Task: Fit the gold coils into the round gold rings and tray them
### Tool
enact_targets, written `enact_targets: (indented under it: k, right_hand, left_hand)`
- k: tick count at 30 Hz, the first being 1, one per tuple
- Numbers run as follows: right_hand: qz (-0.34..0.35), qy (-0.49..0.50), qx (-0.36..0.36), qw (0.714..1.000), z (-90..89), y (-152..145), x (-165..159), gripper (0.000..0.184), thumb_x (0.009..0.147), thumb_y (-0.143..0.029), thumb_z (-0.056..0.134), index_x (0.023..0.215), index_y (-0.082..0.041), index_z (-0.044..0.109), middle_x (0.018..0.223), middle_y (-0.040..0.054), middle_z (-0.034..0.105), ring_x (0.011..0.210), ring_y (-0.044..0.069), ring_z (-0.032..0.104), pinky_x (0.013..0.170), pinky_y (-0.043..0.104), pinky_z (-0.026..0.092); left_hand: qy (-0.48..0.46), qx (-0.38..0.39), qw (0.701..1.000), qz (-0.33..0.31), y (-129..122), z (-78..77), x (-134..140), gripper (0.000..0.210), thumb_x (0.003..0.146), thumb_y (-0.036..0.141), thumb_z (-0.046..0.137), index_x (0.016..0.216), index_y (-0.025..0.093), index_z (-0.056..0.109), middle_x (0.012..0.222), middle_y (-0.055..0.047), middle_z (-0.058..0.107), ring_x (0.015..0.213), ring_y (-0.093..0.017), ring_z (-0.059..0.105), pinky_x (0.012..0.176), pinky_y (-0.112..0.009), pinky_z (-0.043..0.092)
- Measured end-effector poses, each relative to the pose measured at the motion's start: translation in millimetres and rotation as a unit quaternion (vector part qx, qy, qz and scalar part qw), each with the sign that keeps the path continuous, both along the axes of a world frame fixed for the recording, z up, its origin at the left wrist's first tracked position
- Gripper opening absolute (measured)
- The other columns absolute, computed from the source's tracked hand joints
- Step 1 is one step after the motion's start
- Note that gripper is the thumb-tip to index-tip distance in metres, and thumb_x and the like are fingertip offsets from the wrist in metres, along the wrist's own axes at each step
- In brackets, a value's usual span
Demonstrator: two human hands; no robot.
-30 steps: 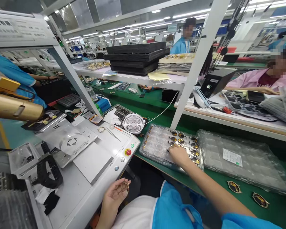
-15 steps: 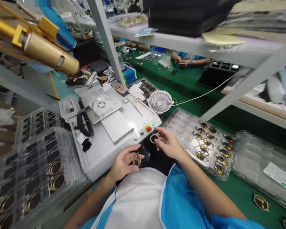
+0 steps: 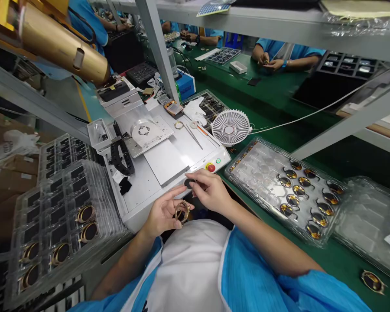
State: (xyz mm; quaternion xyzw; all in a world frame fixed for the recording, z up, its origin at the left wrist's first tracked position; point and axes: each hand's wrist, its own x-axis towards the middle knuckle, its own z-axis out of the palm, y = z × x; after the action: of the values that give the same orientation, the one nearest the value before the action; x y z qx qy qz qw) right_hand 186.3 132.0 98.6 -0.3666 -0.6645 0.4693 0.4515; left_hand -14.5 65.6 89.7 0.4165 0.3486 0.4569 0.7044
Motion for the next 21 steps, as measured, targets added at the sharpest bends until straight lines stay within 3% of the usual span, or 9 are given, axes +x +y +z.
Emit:
enact_targets:
  k: [3, 7, 12, 15, 18, 21]
  right_hand:
    - [-0.007, -0.001, 0.03, 1.0, -4.7, -0.5, 0.9, 0.019, 0.098, -0.03, 0.064, 0.105, -0.021, 0.08, 0.096, 0.0069, 0.07, 0.057, 0.013, 0.068, 0.051, 0.028, 0.059]
    - [0.019, -0.019, 0.027, 0.999, -8.0, -3.2, 2.5, 0.019, 0.098, -0.03, 0.064, 0.089, -0.021, 0.077, 0.092, 0.0062, 0.07, 0.058, 0.013, 0.066, 0.051, 0.029, 0.058]
    - [0.07, -0.072, 0.08, 0.992, -7.7, 10.8, -0.2, 0.016, 0.096, -0.031, 0.064, 0.086, -0.02, 0.069, 0.1, 0.0099, 0.068, 0.085, 0.02, 0.067, 0.063, 0.029, 0.053]
    - [0.029, -0.088, -0.031, 0.995, -8.2, 38.8, -11.3, 0.017, 0.096, -0.036, 0.062, 0.088, -0.021, 0.058, 0.085, 0.0039, 0.068, 0.068, 0.016, 0.062, 0.06, 0.027, 0.048]
    - [-0.007, -0.132, -0.168, 0.977, -7.7, 69.0, -25.3, 0.013, 0.097, -0.031, 0.059, 0.091, -0.023, 0.051, 0.063, -0.0045, 0.064, 0.047, 0.013, 0.052, 0.052, 0.025, 0.041]
    - [-0.037, -0.184, -0.207, 0.96, -6.1, 82.2, -30.3, 0.015, 0.093, -0.027, 0.064, 0.091, -0.023, 0.051, 0.054, -0.0062, 0.062, 0.04, 0.013, 0.049, 0.047, 0.025, 0.038]
  left_hand:
    - [-0.023, -0.019, 1.0, -0.007, -0.8, -4.5, 0.3, 0.099, 0.057, 0.034, 0.102, 0.145, 0.019, 0.059, 0.108, -0.017, 0.079, 0.103, -0.032, 0.077, 0.086, -0.039, 0.06]
    - [-0.056, -0.043, 0.997, 0.024, -1.7, -12.9, -0.5, 0.09, 0.055, 0.041, 0.103, 0.136, 0.021, 0.067, 0.121, -0.016, 0.076, 0.096, -0.029, 0.079, 0.081, -0.034, 0.06]
    - [-0.055, -0.07, 0.995, 0.045, -3.3, -19.8, -3.9, 0.095, 0.054, 0.047, 0.102, 0.136, 0.016, 0.066, 0.096, -0.013, 0.08, 0.095, -0.03, 0.079, 0.081, -0.034, 0.059]
    - [-0.043, -0.047, 0.993, 0.098, -5.3, -18.2, -8.4, 0.095, 0.056, 0.046, 0.101, 0.139, 0.015, 0.065, 0.096, -0.012, 0.081, 0.097, -0.029, 0.079, 0.082, -0.034, 0.059]
    - [-0.021, -0.029, 0.994, 0.104, -10.9, -14.8, -14.0, 0.103, 0.055, 0.046, 0.101, 0.145, 0.015, 0.061, 0.094, -0.013, 0.081, 0.097, -0.029, 0.078, 0.082, -0.035, 0.059]
    - [0.003, -0.016, 0.995, 0.101, -20.5, -13.1, -18.3, 0.11, 0.055, 0.045, 0.102, 0.151, 0.016, 0.056, 0.098, -0.015, 0.081, 0.095, -0.03, 0.078, 0.083, -0.036, 0.059]
